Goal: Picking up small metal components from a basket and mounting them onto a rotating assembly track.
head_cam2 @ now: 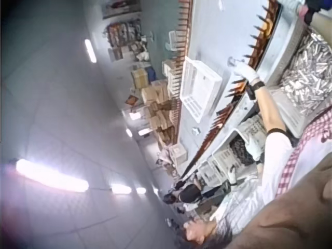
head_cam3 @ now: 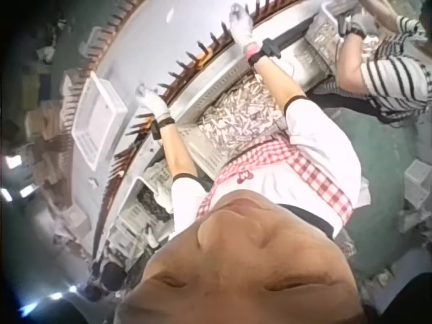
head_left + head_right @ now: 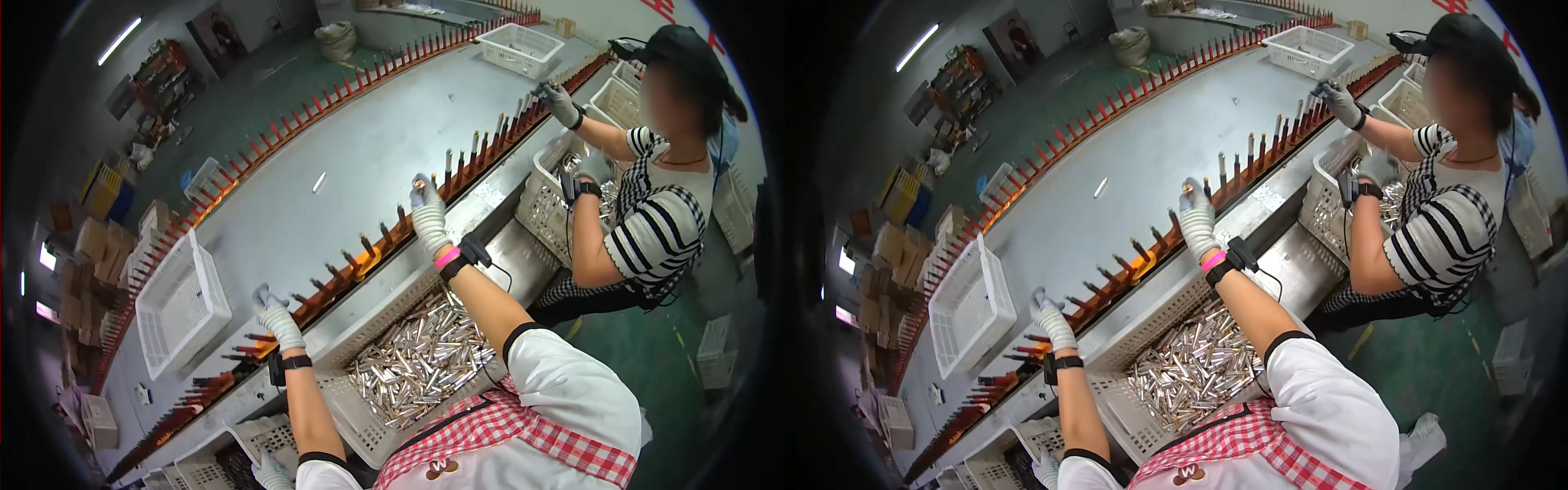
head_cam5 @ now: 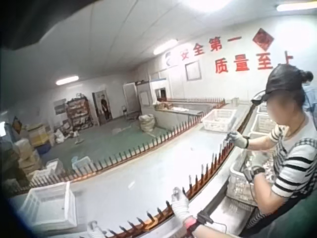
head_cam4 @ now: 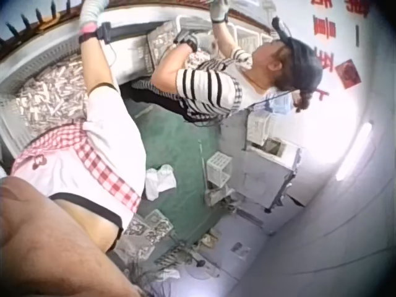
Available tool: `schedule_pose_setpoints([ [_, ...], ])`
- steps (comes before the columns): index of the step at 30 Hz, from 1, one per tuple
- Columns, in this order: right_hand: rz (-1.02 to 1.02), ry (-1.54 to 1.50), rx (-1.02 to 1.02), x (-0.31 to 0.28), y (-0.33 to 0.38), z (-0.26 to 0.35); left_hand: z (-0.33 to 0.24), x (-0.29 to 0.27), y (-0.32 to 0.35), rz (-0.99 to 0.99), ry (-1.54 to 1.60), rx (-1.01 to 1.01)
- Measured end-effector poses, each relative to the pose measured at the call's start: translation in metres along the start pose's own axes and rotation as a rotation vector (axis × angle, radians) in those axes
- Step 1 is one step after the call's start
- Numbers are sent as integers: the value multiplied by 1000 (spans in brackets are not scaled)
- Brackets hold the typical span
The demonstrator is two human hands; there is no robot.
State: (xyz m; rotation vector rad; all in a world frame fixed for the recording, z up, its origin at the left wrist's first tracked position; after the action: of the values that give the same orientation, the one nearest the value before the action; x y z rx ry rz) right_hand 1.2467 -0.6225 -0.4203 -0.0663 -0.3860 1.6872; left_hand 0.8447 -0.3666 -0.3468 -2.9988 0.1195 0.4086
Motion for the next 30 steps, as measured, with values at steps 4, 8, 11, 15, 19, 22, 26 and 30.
schedule_pose_setpoints([
  [4,345,401,215,41,14,-28,-95,-45,3,-128,144,404],
  [8,253,-433,69,58,32,70,-233,-136,5,-173,-184,805],
  [11,-59,-199,54,9,5,59,-287,-98,82,226,195,804],
  [15,119,74,107,16,-5,-24,-166,-32,151,749,379,276],
  [19,321,177,88,45,20,-12,-92,25,230,1133,-93,383],
  [22,390,5,80,39,17,-18,-32,1,163,720,-286,307],
  [26,509,66,-11,68,49,-1,47,-70,88,377,-585,323],
  [30,525,414,113,68,71,-2,88,-63,89,557,-1017,10],
])
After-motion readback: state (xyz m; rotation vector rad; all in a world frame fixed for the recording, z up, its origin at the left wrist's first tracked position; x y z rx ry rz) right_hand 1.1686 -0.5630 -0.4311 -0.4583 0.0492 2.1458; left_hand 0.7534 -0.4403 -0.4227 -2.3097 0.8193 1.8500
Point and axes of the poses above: each hand's wrist, its own y-axis away from the middle knuckle, its own x-axis out of the palm, z = x × y, the point moved 8 cm from there along -y, towards the middle knuckle, and after that the axes turned 5 degrees about z, right-handed, at the moved point
